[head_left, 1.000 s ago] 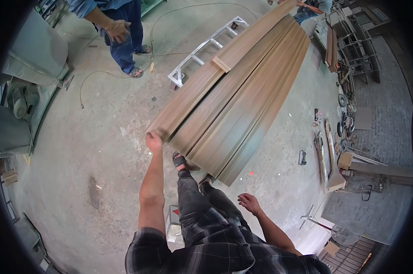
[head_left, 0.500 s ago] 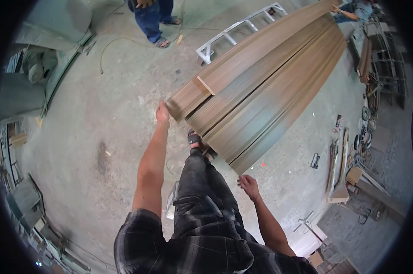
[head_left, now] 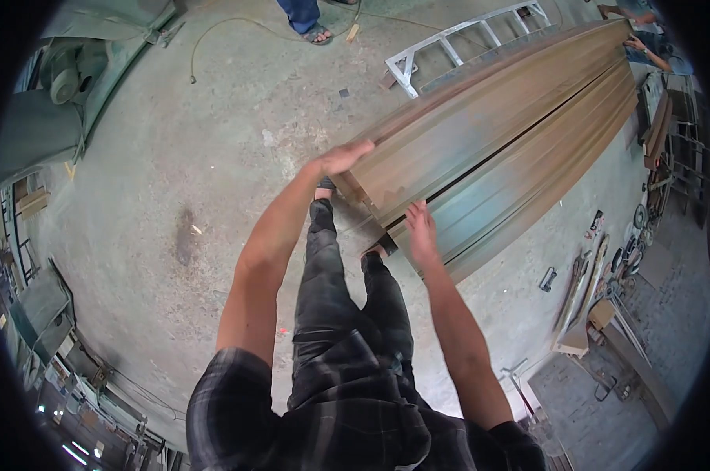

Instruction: Measuring wooden planks with a tape measure and organizing wooden materials in a factory.

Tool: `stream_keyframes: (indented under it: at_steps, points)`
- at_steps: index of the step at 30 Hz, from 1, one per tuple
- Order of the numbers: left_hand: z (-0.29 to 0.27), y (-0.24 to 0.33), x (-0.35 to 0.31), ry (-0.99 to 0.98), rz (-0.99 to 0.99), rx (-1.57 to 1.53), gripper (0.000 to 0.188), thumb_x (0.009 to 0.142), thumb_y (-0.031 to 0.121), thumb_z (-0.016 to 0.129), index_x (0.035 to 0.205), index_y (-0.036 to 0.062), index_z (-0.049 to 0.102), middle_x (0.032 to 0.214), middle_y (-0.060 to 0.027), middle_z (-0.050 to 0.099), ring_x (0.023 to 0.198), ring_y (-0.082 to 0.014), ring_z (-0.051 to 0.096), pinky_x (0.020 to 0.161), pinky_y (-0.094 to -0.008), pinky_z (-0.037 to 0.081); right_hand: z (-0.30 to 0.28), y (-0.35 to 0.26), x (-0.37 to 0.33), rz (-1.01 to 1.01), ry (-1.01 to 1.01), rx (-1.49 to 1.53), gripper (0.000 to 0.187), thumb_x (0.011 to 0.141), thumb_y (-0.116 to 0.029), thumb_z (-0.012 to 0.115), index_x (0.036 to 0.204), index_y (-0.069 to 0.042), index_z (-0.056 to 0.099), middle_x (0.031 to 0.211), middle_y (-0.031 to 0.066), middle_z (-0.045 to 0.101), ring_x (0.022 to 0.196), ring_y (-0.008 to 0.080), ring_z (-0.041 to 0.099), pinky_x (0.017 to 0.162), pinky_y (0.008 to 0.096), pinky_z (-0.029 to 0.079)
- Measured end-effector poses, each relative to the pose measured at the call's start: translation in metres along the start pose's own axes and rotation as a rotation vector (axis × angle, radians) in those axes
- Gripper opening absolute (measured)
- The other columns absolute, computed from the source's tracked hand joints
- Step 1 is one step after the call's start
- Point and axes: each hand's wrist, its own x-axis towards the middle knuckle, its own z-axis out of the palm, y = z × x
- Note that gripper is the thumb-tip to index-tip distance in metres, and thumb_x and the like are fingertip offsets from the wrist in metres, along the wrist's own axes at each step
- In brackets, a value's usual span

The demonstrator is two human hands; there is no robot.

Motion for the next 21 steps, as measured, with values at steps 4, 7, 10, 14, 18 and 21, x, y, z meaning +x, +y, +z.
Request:
stream_keyframes:
  at_steps: [4, 7, 10, 14, 18, 21]
  points:
    - [0.007, -0.007, 0.006, 0.040, 0.063, 0.190, 0.090, 0.075, 0.066, 0.031, 0.129, -0.0048, 0.017, 0.132, -0.0220, 0.025, 0.125, -0.0290, 0.020, 0.103, -0.0314, 0.015, 0.066, 0.009, 0.021, 0.120, 0.087, 0.353, 0.064, 0.085, -0.051, 0.035, 0.124, -0.002, 0.029, 0.116, 0.0082, 0.042, 0.104, 0.0175, 0.043, 0.089, 0.0352, 0.033]
    - [0.009, 0.001, 0.016, 0.086, 0.047, 0.228, 0.092, 0.073, 0.066, 0.034, 0.130, -0.0038, 0.015, 0.135, -0.0211, 0.018, 0.127, -0.0283, 0.016, 0.103, -0.0331, 0.016, 0.089, 0.001, 0.031, 0.126, 0.168, 0.439, 0.059, 0.087, -0.048, 0.031, 0.124, -0.003, 0.032, 0.116, 0.0087, 0.042, 0.102, 0.0181, 0.043, 0.089, 0.0289, 0.033]
    - [0.011, 0.013, 0.021, 0.078, 0.036, 0.254, 0.094, 0.072, 0.066, 0.036, 0.130, -0.0036, 0.014, 0.137, -0.0199, 0.013, 0.128, -0.0279, 0.013, 0.103, -0.0366, 0.016, 0.104, -0.007, 0.032, 0.018, 0.199, 0.225, 0.055, 0.088, -0.045, 0.031, 0.124, -0.003, 0.034, 0.117, 0.0074, 0.042, 0.103, 0.0175, 0.043, 0.089, 0.0290, 0.033]
    - [0.011, 0.025, 0.023, 0.097, 0.005, 0.351, 0.095, 0.070, 0.065, 0.038, 0.130, -0.0042, 0.014, 0.137, -0.0196, 0.012, 0.128, -0.0283, 0.012, 0.102, -0.0416, 0.016, 0.116, -0.012, 0.031, -0.026, 0.331, 0.117, 0.053, 0.089, -0.041, 0.032, 0.125, -0.002, 0.032, 0.118, 0.0059, 0.042, 0.103, 0.0160, 0.042, 0.087, 0.0293, 0.035]
    - [0.009, 0.026, 0.025, 0.075, 0.012, 0.366, 0.092, 0.071, 0.063, 0.039, 0.130, -0.0042, 0.015, 0.137, -0.0198, 0.012, 0.128, -0.0283, 0.012, 0.102, -0.0421, 0.017, 0.114, -0.011, 0.034, 0.065, 0.351, 0.213, 0.049, 0.088, -0.042, 0.035, 0.119, -0.003, 0.037, 0.112, 0.0052, 0.045, 0.100, 0.0155, 0.044, 0.086, 0.0294, 0.035]
    - [0.007, 0.027, 0.026, 0.052, 0.000, 0.368, 0.088, 0.073, 0.058, 0.040, 0.130, -0.0036, 0.014, 0.137, -0.0182, 0.012, 0.127, -0.0289, 0.014, 0.101, -0.0433, 0.019, 0.114, -0.008, 0.036, 0.076, 0.352, 0.279, 0.045, 0.088, -0.042, 0.036, 0.113, -0.005, 0.041, 0.107, 0.0042, 0.047, 0.098, 0.0153, 0.045, 0.085, 0.0297, 0.036]
